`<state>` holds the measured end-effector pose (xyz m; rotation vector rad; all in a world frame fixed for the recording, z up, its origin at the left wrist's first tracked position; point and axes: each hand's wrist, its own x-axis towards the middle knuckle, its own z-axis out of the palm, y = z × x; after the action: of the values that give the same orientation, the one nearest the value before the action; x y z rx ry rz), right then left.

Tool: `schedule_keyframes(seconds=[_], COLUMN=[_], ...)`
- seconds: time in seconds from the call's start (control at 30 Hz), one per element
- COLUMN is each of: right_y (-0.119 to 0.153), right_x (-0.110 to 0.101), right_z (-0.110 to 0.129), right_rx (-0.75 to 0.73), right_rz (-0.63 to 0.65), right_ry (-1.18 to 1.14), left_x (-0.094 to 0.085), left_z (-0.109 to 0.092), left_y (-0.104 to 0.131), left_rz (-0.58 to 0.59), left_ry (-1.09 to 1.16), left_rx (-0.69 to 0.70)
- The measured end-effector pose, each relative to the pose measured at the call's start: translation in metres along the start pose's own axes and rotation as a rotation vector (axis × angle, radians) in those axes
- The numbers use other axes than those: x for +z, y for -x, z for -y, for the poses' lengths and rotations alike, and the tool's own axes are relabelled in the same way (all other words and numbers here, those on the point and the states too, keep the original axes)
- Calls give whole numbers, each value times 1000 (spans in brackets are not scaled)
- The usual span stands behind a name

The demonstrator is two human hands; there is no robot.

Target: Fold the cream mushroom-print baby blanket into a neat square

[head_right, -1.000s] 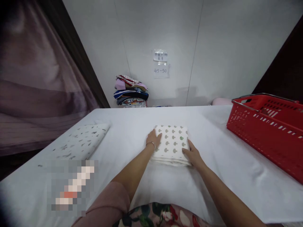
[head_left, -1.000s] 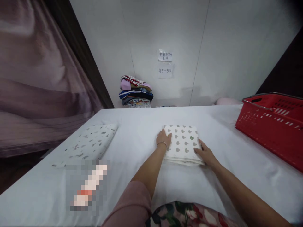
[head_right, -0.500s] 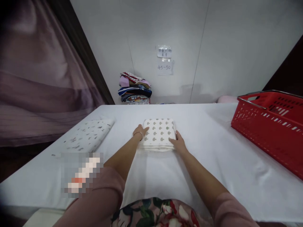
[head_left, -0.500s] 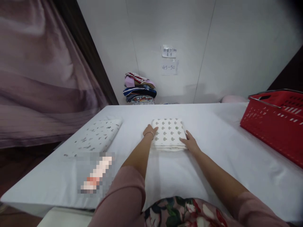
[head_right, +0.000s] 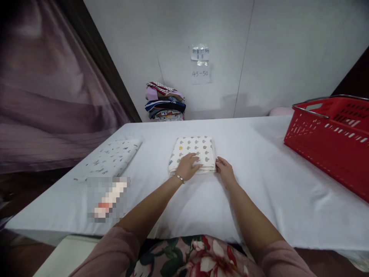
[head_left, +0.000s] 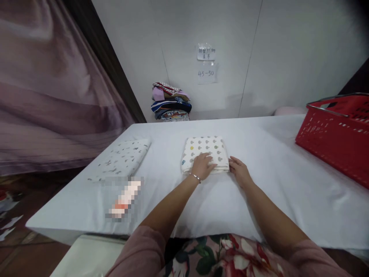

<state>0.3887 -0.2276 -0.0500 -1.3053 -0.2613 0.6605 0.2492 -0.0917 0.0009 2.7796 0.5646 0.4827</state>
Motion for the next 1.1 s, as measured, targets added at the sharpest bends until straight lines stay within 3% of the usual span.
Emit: schedule_keyframes(seconds=[0.07,0.13,0.43,0.63,0.8,0.93,1.1], right_y=[-2,-5,-5,3,6,8,12], right_x=[-2,-6,-15,-12,-6,-2,0], right_z=[-1,-1,6,9,11,12,17], right_rx=[-18,-51,-169,-232,-171,-123,-136], right_rz=[-29,-27,-2,101,164,183,206], right_ry=[-25,10,404,491,423,389,391], left_x=[10,19,30,31,29,20,7], left_z=[-16,-25,-46,-53,-52,-54,-57], left_y=[5,7,4,-1,2,-6,-33], left_rz=[14,24,-10,14,5,97,238], left_ry=[37,54,23,46,61,82,229], left_rx=[123,150,-21,-143,-114,-195,-380])
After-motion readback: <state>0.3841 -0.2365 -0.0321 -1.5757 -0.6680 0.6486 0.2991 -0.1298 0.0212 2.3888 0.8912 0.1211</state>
